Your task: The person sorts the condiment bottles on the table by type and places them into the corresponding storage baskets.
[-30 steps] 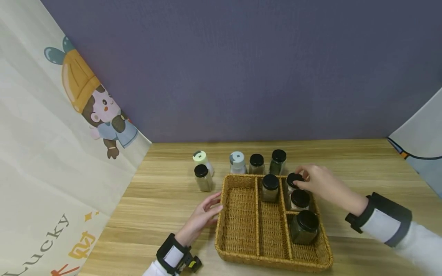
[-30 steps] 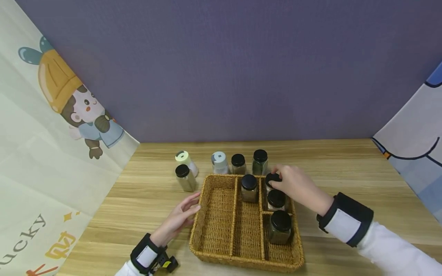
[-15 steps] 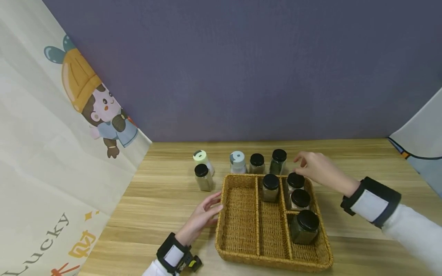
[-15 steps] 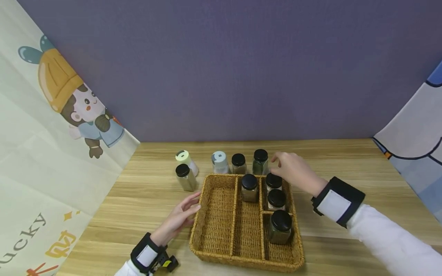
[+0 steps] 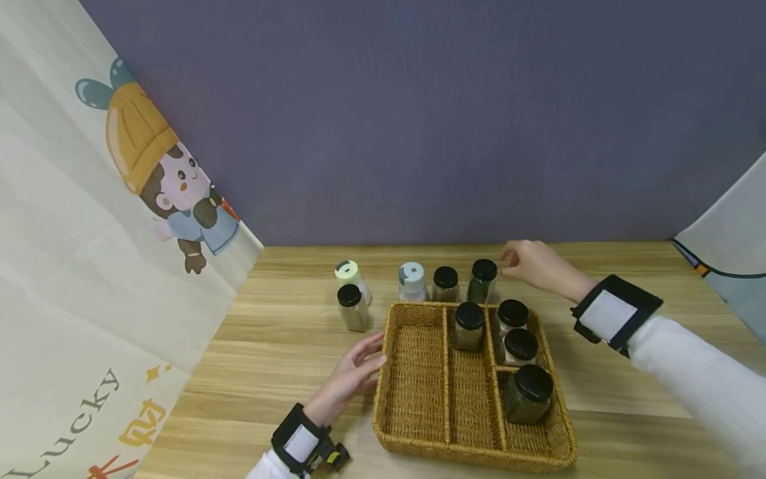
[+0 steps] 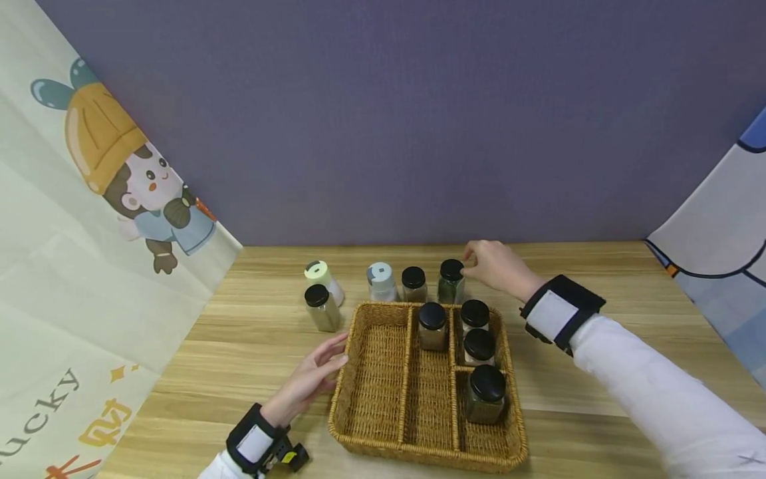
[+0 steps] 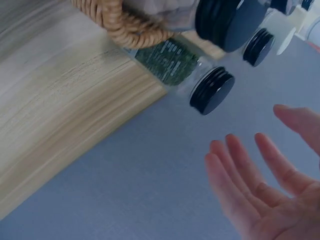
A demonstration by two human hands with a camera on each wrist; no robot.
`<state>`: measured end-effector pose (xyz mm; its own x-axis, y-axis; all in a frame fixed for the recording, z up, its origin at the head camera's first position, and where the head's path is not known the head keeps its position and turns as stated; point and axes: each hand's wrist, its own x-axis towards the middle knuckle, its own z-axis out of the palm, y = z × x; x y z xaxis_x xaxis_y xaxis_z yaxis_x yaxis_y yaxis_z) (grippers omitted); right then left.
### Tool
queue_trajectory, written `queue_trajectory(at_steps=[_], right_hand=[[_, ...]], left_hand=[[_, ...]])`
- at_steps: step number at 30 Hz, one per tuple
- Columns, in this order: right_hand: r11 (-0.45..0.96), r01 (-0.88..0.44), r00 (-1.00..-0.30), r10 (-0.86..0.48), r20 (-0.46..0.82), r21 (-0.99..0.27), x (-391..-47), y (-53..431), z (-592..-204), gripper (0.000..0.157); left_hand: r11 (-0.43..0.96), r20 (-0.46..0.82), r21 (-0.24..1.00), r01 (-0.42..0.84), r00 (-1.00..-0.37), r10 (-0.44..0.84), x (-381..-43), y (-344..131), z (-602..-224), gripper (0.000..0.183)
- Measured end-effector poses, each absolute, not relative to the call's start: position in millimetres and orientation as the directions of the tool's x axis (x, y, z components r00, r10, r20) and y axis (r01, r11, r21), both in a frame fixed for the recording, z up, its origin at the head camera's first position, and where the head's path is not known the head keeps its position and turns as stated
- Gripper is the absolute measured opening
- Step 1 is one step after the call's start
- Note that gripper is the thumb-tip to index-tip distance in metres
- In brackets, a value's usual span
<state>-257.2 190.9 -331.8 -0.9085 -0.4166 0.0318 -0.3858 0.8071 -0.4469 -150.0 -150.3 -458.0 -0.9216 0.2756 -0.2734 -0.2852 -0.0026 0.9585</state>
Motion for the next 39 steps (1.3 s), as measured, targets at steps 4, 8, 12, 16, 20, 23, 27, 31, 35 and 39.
queue_trajectory(at_steps=[4, 8, 12, 16, 20, 23, 27, 31, 35, 39], right_hand=[[0.806, -0.385, -0.906, -0.422, 0.019, -0.449, -264.8, 191.1, -331.4, 0.029], [0.804, -0.399, -0.9, -0.436, 0.019, -0.44, -270.9, 190.5, -332.6, 0.028], [0.795, -0.413, -0.89, -0.455, 0.012, -0.445, -268.4, 186.7, -335.1, 0.029], [0.788, -0.41, -0.883, -0.468, -0.016, -0.459, -262.8, 181.5, -339.3, 0.033], [0.787, -0.403, -0.878, -0.477, -0.047, -0.467, -256.0, 175.6, -344.8, 0.039], [0.788, -0.393, -0.875, -0.479, -0.07, -0.475, -250.3, 170.6, -349.1, 0.042], [0.785, -0.405, -0.862, -0.499, -0.091, -0.468, -249.8, 165.4, -354.8, 0.047], [0.788, -0.433, -0.85, -0.519, -0.095, -0.438, -249.5, 161.3, -357.4, 0.048], [0.79, -0.463, -0.84, -0.535, -0.084, -0.403, -249.4, 158.6, -356.6, 0.046], [0.788, -0.481, -0.832, -0.549, -0.086, -0.384, -251.4, 157.0, -356.6, 0.045]], left_hand=[[-0.011, -0.269, 0.959, -0.283, -0.922, 0.279, -149.8, -149.9, -456.8, 0.063], [-0.016, -0.27, 0.958, -0.286, -0.921, 0.282, -149.5, -149.8, -455.9, 0.063], [-0.008, -0.275, 0.957, -0.29, -0.916, 0.293, -145.8, -154.1, -456.0, 0.063], [0.007, -0.277, 0.957, -0.289, -0.912, 0.303, -140.6, -159.8, -455.7, 0.063], [0.02, -0.277, 0.958, -0.286, -0.908, 0.314, -135.0, -165.5, -455.1, 0.062], [0.026, -0.281, 0.957, -0.289, -0.904, 0.322, -130.7, -169.6, -454.7, 0.061], [0.027, -0.283, 0.957, -0.29, -0.902, 0.325, -128.0, -171.0, -454.5, 0.059], [0.017, -0.28, 0.957, -0.291, -0.901, 0.33, -126.6, -170.3, -455.2, 0.061], [0.012, -0.274, 0.958, -0.286, -0.904, 0.327, -126.0, -169.8, -455.6, 0.062], [0.014, -0.273, 0.959, -0.284, -0.905, 0.327, -125.1, -170.1, -455.2, 0.062]])
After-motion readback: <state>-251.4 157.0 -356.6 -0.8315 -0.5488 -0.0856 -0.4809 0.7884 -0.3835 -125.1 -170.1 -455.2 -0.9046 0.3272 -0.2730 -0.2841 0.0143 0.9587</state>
